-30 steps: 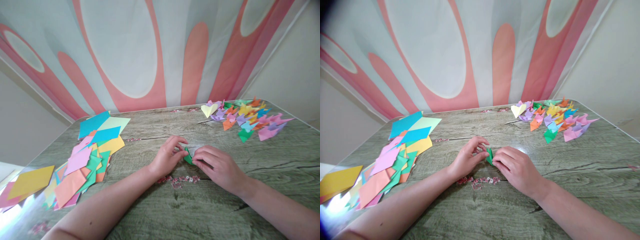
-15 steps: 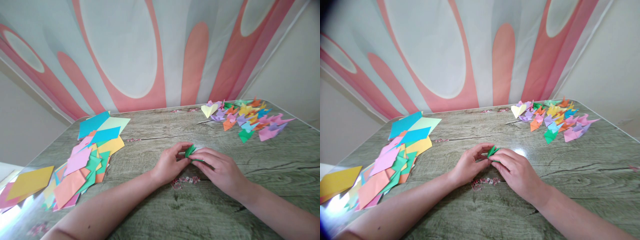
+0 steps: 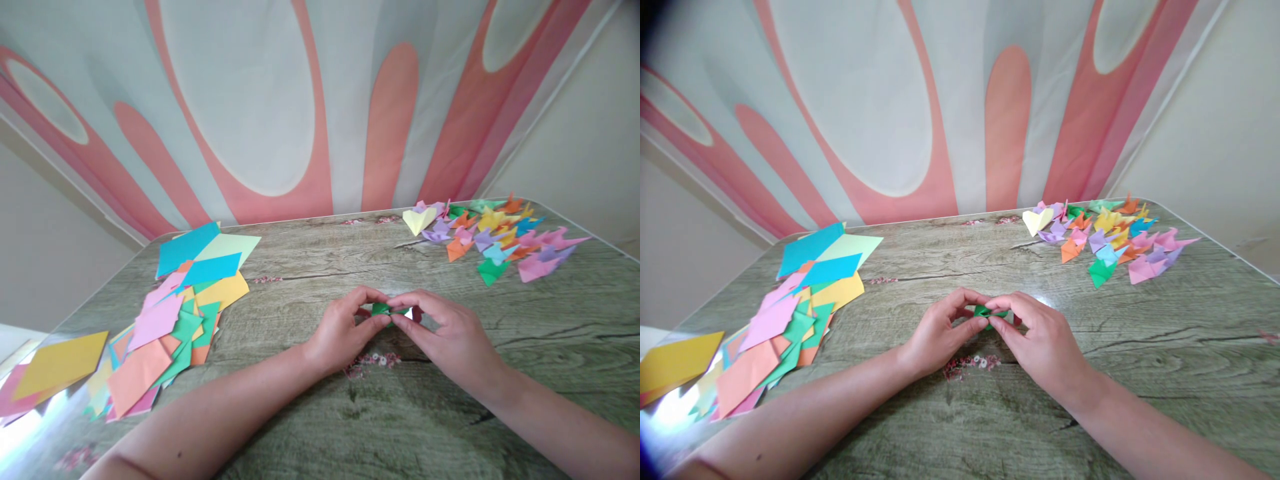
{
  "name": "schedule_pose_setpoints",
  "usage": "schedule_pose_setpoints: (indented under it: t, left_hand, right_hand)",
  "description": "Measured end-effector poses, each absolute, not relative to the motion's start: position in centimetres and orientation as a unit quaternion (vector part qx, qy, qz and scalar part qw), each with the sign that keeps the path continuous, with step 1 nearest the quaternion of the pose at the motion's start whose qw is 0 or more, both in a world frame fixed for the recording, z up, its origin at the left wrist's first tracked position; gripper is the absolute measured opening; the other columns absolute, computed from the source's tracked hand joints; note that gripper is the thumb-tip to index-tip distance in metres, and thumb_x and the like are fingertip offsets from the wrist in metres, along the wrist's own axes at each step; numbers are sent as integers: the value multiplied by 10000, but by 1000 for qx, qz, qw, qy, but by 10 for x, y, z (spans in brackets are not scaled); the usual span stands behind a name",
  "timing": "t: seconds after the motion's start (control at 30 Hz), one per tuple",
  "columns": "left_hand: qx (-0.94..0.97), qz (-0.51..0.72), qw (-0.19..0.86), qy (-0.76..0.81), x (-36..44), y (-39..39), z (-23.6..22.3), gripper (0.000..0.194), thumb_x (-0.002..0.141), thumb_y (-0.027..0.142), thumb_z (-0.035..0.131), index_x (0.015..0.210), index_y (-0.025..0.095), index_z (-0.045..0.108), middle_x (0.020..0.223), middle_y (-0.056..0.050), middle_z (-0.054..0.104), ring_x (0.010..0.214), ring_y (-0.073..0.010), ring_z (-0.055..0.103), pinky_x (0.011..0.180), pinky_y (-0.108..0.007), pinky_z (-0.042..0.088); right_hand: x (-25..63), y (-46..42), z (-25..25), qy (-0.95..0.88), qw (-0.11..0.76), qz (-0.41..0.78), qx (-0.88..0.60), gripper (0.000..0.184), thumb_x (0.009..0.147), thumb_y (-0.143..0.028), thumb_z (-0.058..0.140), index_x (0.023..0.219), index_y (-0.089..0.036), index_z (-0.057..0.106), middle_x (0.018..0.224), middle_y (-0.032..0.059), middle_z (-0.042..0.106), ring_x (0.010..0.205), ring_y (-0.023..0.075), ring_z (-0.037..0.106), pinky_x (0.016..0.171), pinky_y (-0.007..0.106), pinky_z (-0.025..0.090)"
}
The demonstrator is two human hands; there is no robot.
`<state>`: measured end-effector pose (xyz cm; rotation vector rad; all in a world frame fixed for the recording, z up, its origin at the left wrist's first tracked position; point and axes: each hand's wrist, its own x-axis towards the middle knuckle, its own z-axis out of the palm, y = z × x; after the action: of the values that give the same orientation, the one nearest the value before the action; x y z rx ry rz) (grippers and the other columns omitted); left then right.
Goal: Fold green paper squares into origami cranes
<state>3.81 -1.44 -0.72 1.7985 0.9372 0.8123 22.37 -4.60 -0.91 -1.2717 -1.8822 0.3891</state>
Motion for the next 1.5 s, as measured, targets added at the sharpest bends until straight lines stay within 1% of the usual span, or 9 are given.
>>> schedule_pose_setpoints:
  t: [0.3, 0.43, 0.57, 0.67, 0.73, 0.9, 1.0, 1.1, 1.5]
  left_hand:
    - [660, 358, 550, 365, 38, -12, -13, 142, 859, 201, 625, 990, 160, 587, 1085, -76, 663, 1003, -183, 624, 917, -340, 487]
    - [618, 375, 612, 320, 39, -11, -14, 117, 853, 160, 618, 959, 148, 569, 1110, -91, 664, 1036, -178, 621, 960, -354, 466]
    - [599, 390, 626, 313, 42, -12, -13, 108, 838, 126, 625, 936, 140, 580, 1104, -91, 673, 1032, -171, 633, 951, -338, 475]
    - [622, 388, 594, 331, 41, -13, -12, 87, 837, 129, 633, 916, 144, 602, 1135, -90, 667, 1051, -180, 635, 952, -347, 481]
    - [667, 381, 528, 362, 39, -11, -10, 80, 824, 134, 656, 898, 155, 634, 1137, -78, 665, 1053, -183, 630, 927, -337, 491]
    - [743, 389, 363, 405, 35, -7, -7, 96, 751, 140, 744, 822, 176, 691, 910, -33, 662, 889, -160, 619, 752, -264, 489]
    - [742, 376, 361, 423, 35, -5, -7, 71, 760, 159, 742, 808, 171, 692, 802, -14, 650, 742, -135, 596, 665, -245, 466]
    - [734, 365, 372, 436, 37, -6, -7, 61, 760, 157, 740, 790, 167, 687, 780, -9, 654, 710, -128, 585, 653, -239, 454]
    - [734, 346, 380, 443, 35, -7, -7, 74, 757, 189, 747, 766, 162, 679, 770, -9, 653, 715, -127, 579, 661, -235, 440]
  right_hand:
    - [226, -44, -8, -712, 410, 181, -541, 161, 848, -279, 628, 1005, -246, 642, 873, 5, 693, 682, 152, 614, 631, 271, 511]
    - [227, -43, -8, -701, 405, 221, -543, 152, 852, -314, 622, 984, -245, 652, 894, 8, 694, 687, 151, 612, 627, 273, 511]
    - [228, -43, -8, -694, 404, 241, -546, 132, 844, -317, 629, 950, -244, 657, 878, 2, 691, 681, 149, 605, 640, 276, 507]
    - [227, -44, -6, -697, 404, 230, -546, 119, 848, -317, 618, 930, -243, 663, 869, 6, 692, 678, 155, 606, 649, 284, 504]
    - [226, -44, -5, -701, 404, 218, -546, 118, 851, -324, 610, 914, -244, 669, 843, 7, 689, 670, 158, 605, 645, 287, 499]
    - [225, -45, -2, -701, 396, 222, -550, 93, 854, -293, 610, 901, -236, 667, 832, 6, 680, 690, 155, 597, 683, 286, 489]
    - [226, -45, -3, -695, 394, 235, -554, 115, 856, -285, 611, 953, -241, 656, 865, 2, 678, 706, 152, 594, 693, 283, 484]
    - [226, -44, -6, -684, 395, 242, -563, 201, 842, -300, 633, 1036, -248, 636, 901, -1, 675, 716, 152, 595, 691, 282, 487]
    - [226, -43, -11, -714, 382, 234, -538, 86, 849, -259, 638, 930, -243, 661, 866, -6, 672, 751, 157, 597, 717, 290, 465]
